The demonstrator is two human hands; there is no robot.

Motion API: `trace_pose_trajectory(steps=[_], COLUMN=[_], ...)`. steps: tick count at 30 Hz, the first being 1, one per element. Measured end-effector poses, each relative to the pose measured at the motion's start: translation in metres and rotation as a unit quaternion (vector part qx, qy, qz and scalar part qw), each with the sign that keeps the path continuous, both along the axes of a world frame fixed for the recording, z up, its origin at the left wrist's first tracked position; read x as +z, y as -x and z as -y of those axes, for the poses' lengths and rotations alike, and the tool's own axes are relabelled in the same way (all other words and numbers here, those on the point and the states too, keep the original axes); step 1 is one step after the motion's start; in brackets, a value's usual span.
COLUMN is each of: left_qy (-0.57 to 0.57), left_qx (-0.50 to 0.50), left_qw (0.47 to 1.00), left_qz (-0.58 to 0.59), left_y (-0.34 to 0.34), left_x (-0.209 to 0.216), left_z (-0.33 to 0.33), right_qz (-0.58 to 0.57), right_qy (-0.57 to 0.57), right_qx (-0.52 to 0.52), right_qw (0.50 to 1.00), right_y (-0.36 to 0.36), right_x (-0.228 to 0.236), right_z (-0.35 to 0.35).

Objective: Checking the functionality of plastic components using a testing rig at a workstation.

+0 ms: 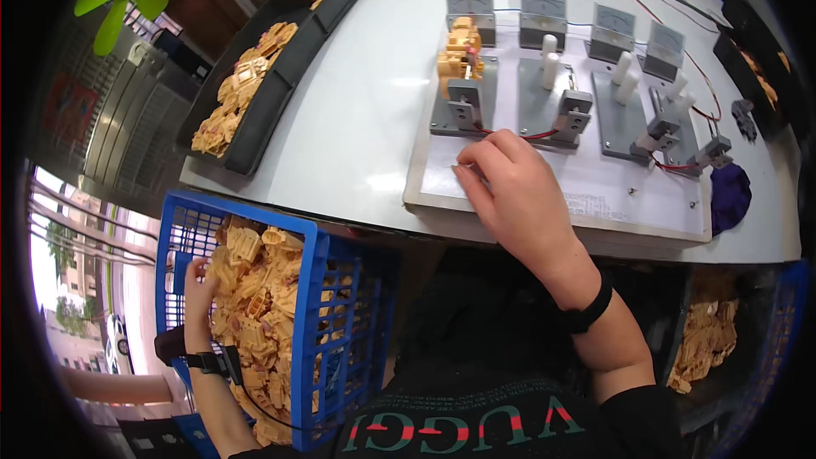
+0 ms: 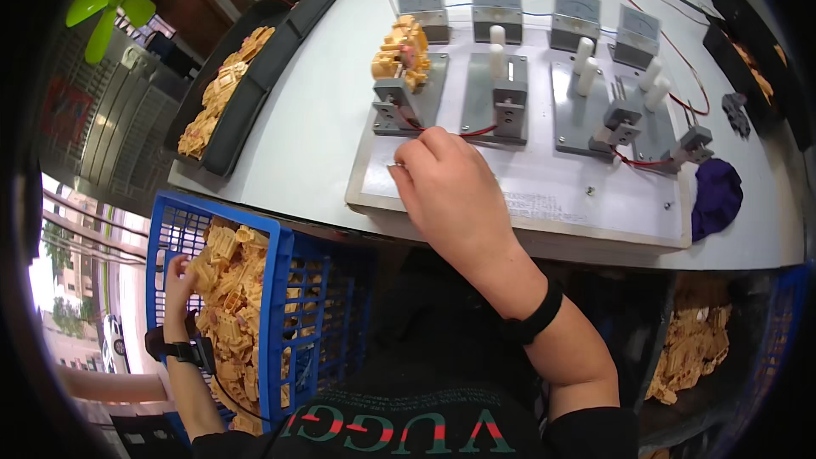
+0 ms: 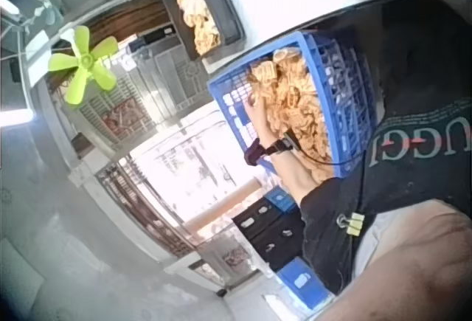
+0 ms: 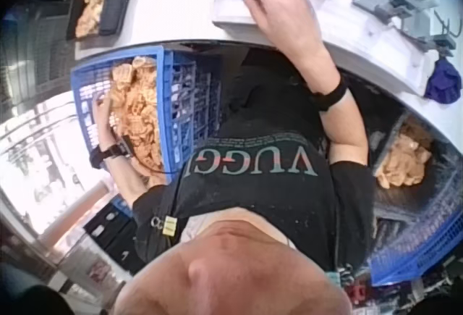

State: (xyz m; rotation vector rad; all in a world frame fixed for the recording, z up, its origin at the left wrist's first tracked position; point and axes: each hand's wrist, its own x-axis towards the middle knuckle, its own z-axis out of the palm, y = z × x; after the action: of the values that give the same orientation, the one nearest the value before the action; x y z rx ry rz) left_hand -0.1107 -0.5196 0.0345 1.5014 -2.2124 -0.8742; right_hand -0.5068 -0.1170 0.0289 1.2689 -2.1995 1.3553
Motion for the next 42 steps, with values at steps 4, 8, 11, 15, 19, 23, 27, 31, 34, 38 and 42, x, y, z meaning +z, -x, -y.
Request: trace_pose_trajectory(steps=[4, 8, 11, 15, 19, 23, 27, 31, 34, 38, 42], left_qy=[-0.19, -0.32, -0.467, -0.541, -0.553, -0.554, -0.566, -0.615, -0.59, -0.48, -0.457], left_qx=[-0.11, -0.216, -0.304, -0.35, -0.39, -0.374, -0.375, -0.389, -0.382, -0.417, -0.429], left_qw=[0.928, 0.802, 0.698, 0.661, 0.657, 0.663, 0.632, 0.573, 0.605, 0.663, 0.66], left_qz=[-0.301, -0.456, -0.451, -0.383, -0.333, -0.338, -0.372, -0.377, -0.375, -0.395, -0.414], left_y=[0.058, 0.136, 0.193, 0.256, 0.294, 0.316, 0.325, 0.314, 0.32, 0.331, 0.334], left_x=[0.065, 0.099, 0.11, 0.108, 0.1, 0.089, 0.087, 0.083, 0.084, 0.089, 0.097], left_z=[-0.051, -0.121, -0.168, -0.219, -0.248, -0.269, -0.294, -0.326, -0.321, -0.295, -0.271], right_qz=[0.022, 0.037, 0.076, 0.289, 0.325, 0.265, 0.202, -0.01, -0.103, -0.028, 0.136], right_qy=[-0.009, -0.024, 0.036, 0.173, 0.244, 0.26, 0.348, 0.284, 0.23, 0.196, 0.201], right_qx=[-0.006, 0.009, 0.052, 0.2, 0.247, 0.214, 0.2, 0.098, 0.05, -0.015, -0.043], right_qw=[1.0, 0.999, 0.995, 0.92, 0.88, 0.904, 0.893, 0.954, 0.966, 0.98, 0.969], right_y=[-0.003, -0.01, -0.012, -0.02, -0.02, -0.02, -0.017, -0.013, -0.014, -0.005, 0.009], right_x=[0.003, 0.014, 0.023, 0.033, 0.041, 0.042, 0.036, 0.036, 0.039, 0.041, 0.033], right_z=[0.002, 0.005, -0.001, -0.027, -0.05, -0.061, -0.067, -0.071, -0.077, -0.087, -0.079])
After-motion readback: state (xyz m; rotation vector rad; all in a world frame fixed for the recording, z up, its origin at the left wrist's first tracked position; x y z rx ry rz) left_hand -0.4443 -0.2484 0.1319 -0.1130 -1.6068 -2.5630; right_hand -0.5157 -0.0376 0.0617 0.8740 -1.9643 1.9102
